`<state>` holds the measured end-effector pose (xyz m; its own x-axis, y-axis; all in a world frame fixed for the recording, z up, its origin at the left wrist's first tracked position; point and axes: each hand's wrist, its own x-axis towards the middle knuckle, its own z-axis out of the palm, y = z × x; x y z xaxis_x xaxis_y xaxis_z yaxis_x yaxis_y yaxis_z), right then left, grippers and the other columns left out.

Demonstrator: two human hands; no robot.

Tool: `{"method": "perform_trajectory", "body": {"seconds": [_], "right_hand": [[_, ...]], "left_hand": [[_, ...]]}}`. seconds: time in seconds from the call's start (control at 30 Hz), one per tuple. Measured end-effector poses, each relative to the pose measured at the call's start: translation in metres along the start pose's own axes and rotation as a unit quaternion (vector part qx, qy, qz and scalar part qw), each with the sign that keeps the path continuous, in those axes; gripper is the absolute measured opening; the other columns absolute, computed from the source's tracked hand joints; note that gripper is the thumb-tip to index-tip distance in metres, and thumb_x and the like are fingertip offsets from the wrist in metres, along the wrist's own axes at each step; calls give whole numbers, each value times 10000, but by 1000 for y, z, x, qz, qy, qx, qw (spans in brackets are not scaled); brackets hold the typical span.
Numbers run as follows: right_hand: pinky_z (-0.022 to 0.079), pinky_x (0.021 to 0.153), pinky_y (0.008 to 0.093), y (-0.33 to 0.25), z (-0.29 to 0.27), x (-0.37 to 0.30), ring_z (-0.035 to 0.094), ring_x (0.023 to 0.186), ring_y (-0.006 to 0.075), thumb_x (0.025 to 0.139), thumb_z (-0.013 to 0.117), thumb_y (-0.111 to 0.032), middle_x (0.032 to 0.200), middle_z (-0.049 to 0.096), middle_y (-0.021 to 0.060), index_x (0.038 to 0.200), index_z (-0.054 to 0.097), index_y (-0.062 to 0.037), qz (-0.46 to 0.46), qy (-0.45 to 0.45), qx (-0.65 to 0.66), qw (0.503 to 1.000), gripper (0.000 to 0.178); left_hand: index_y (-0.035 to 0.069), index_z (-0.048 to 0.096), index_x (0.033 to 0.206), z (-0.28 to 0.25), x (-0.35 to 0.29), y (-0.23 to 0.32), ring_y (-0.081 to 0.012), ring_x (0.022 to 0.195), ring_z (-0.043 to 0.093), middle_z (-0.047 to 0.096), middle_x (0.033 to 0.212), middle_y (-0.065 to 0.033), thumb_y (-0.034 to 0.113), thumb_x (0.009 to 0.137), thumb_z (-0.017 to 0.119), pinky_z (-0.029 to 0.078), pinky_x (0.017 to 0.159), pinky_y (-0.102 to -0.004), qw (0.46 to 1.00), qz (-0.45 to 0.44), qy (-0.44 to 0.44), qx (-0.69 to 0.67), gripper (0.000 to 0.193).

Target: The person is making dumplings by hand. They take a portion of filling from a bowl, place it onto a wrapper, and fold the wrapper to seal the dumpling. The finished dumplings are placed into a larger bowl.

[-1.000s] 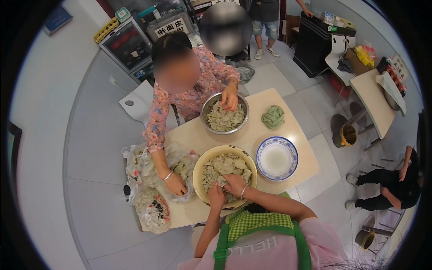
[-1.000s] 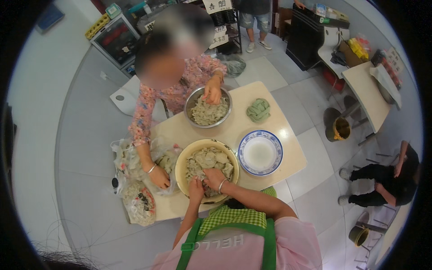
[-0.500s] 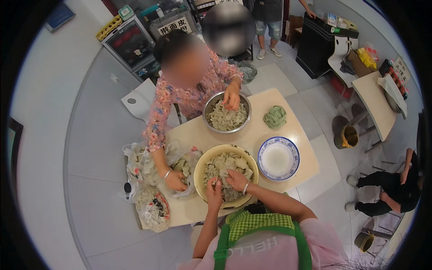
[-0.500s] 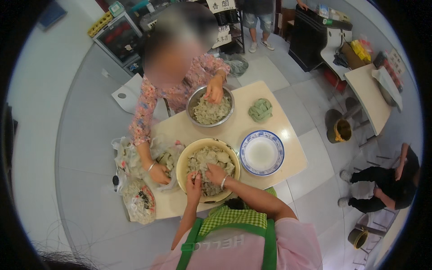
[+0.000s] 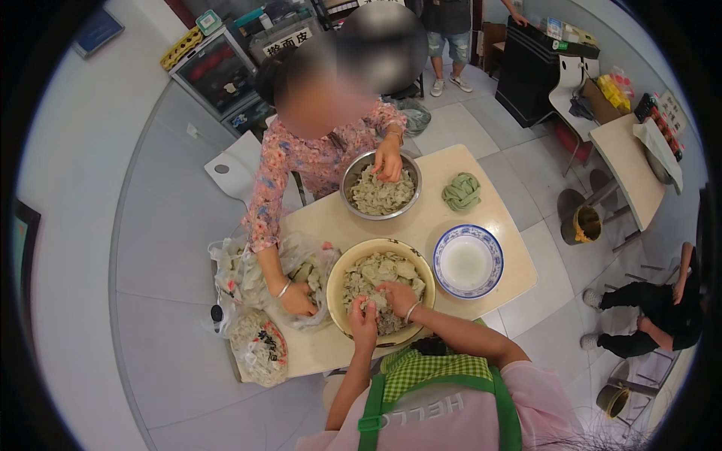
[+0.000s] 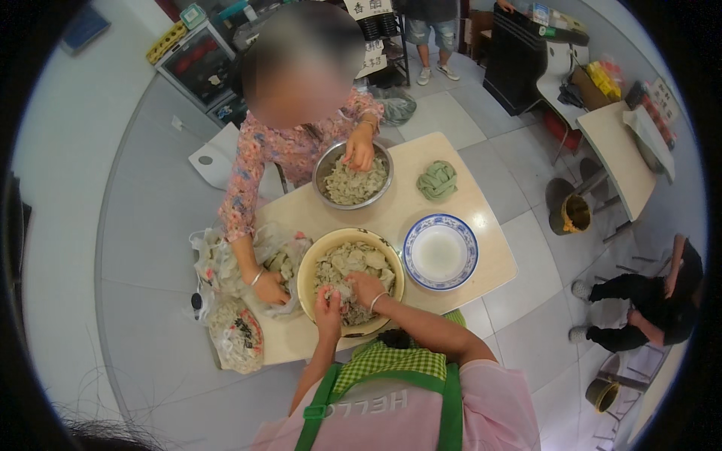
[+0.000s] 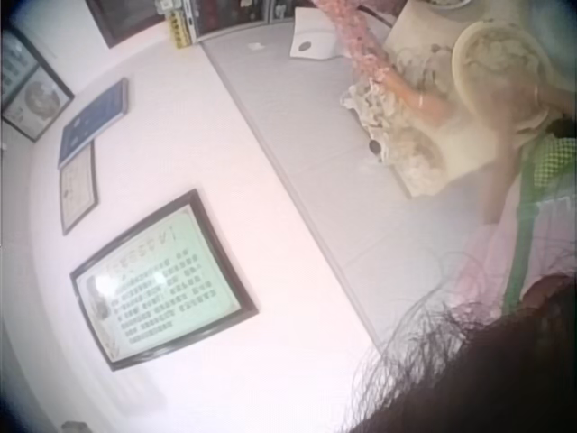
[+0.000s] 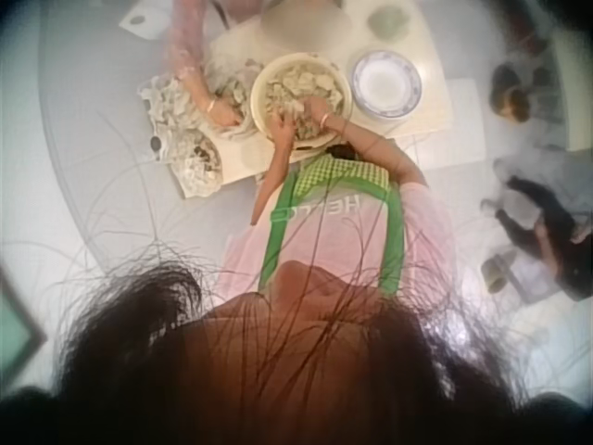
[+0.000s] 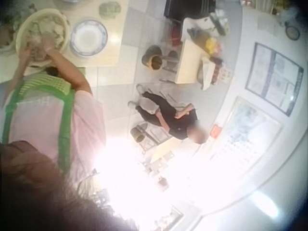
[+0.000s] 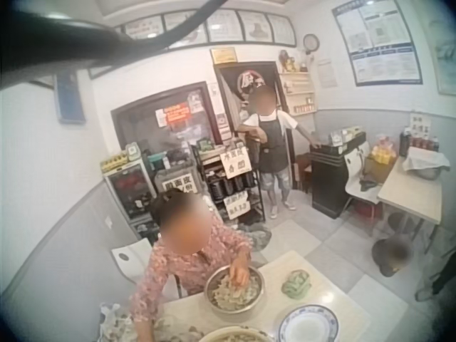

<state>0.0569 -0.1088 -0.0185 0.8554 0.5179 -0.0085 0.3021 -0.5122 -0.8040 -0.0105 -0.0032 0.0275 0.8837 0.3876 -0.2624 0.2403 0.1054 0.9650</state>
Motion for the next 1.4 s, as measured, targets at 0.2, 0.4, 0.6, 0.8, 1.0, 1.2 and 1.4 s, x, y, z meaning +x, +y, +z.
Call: {"method": "perform_trajectory", "body": {"seconds": [0.2,0.4,0.6,0.8,1.0,1.2,1.4], "right_hand": [[457,609,297,-26,-21,7,588,686,172,757,538,-134,723,598,125,1015,545,-49,150,-142,373,904,272],[463,598,292,-28,-17,6,606,660,183,751,554,-157,697,608,125,917,571,-30,28,-90,117,989,210],[462,588,309,-3,2,5,600,605,201,755,558,-151,655,602,108,819,569,-22,19,19,85,996,145],[458,596,294,-8,-9,8,598,643,205,795,530,-134,717,598,103,849,533,-6,69,5,188,980,139],[456,587,318,-18,-2,1,596,638,223,789,520,-94,778,593,124,929,520,-6,23,-42,336,941,166],[449,577,339,-21,-10,1,569,601,288,754,531,-149,689,574,158,907,532,0,-20,26,65,997,213],[441,580,396,-12,-16,9,546,611,344,772,499,-210,633,538,164,820,508,1,54,-17,66,996,217]], "left_hand": [[47,472,917,-14,12,-29,-50,469,351,408,593,21,164,865,476,291,417,-208,995,-51,82,-11,128],[16,472,886,-21,17,-49,-89,500,407,428,588,-34,99,859,433,339,473,-267,969,90,77,216,95],[8,467,906,-11,3,-25,-89,512,445,474,612,-43,199,879,439,366,466,-252,993,27,49,109,195],[-18,385,1065,-5,3,-8,-81,500,437,489,614,-30,259,875,463,349,435,-227,990,39,-25,130,345],[-16,463,967,-10,14,-18,-89,498,440,490,576,-23,272,874,459,351,446,-230,996,14,31,85,303],[48,495,749,-11,13,-23,-80,473,413,463,534,-13,343,883,421,308,414,-238,994,29,20,107,333],[87,450,636,2,6,11,-92,432,349,412,508,9,484,882,298,271,391,-247,970,-195,31,-139,492]]}}
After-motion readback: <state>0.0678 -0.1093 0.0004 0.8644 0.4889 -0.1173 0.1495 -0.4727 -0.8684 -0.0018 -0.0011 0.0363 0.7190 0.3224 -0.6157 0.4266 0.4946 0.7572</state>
